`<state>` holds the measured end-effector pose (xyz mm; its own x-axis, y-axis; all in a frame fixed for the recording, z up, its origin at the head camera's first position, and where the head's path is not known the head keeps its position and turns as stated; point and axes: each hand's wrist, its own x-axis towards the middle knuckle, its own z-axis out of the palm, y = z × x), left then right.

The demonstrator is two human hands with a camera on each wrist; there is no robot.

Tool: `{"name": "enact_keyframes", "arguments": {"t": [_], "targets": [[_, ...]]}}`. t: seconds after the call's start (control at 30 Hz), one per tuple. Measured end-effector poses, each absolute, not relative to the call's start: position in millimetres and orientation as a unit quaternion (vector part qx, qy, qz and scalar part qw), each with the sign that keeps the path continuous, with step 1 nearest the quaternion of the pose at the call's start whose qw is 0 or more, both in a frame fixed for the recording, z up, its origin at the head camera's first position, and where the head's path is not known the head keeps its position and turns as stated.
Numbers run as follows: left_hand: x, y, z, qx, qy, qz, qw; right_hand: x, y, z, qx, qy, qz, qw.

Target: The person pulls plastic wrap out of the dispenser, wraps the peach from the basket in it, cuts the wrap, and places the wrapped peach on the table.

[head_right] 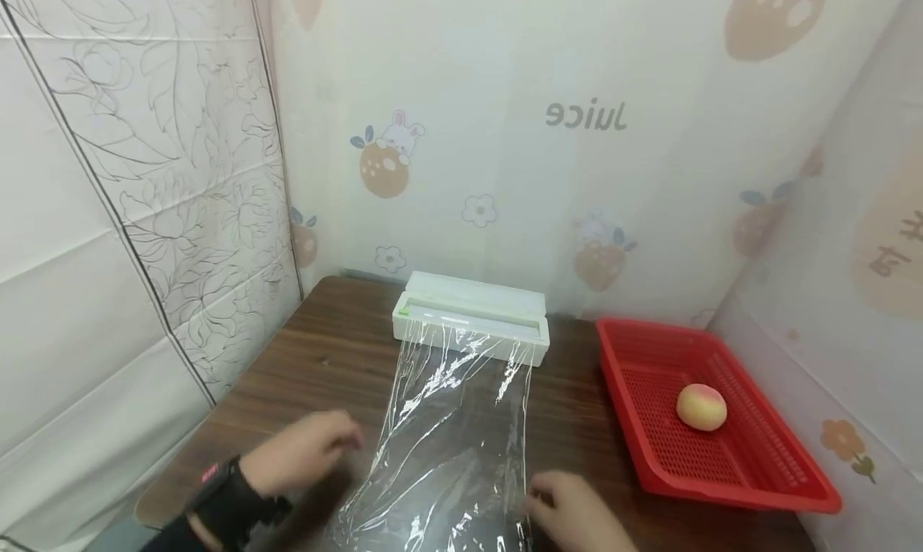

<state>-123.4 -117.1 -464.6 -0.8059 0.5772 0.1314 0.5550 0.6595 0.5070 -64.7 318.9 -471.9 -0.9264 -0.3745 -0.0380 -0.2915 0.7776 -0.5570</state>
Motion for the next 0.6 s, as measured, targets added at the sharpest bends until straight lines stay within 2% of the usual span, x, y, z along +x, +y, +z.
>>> {"name": "enact_keyframes", "arguments": {"t": [0.1,0.2,0.3,0.4,0.6], "targets": [[-170,-120,-446,0.254,0.932,0.259,-0.022,-88,319,-449,-0.122,0.966,-0.227,-0.017],[-219,-114,-440,0.235,0.945,0.222,-0.049,-122,320,-433,-0.099,0.971,-0.207,-0.059],[-262,-102,-442,0.223,0.957,0.181,-0.041,-163,321,-424,-0.092,0.977,-0.185,-0.054],[-295,-85,-445,0.208,0.963,0.172,-0.020,-203,321,-421,-0.079,0.985,-0.151,-0.024],[-328,-59,-451,0.207,0.963,0.170,0.021,-266,324,-438,-0.065,0.991,-0.115,0.032]]}}
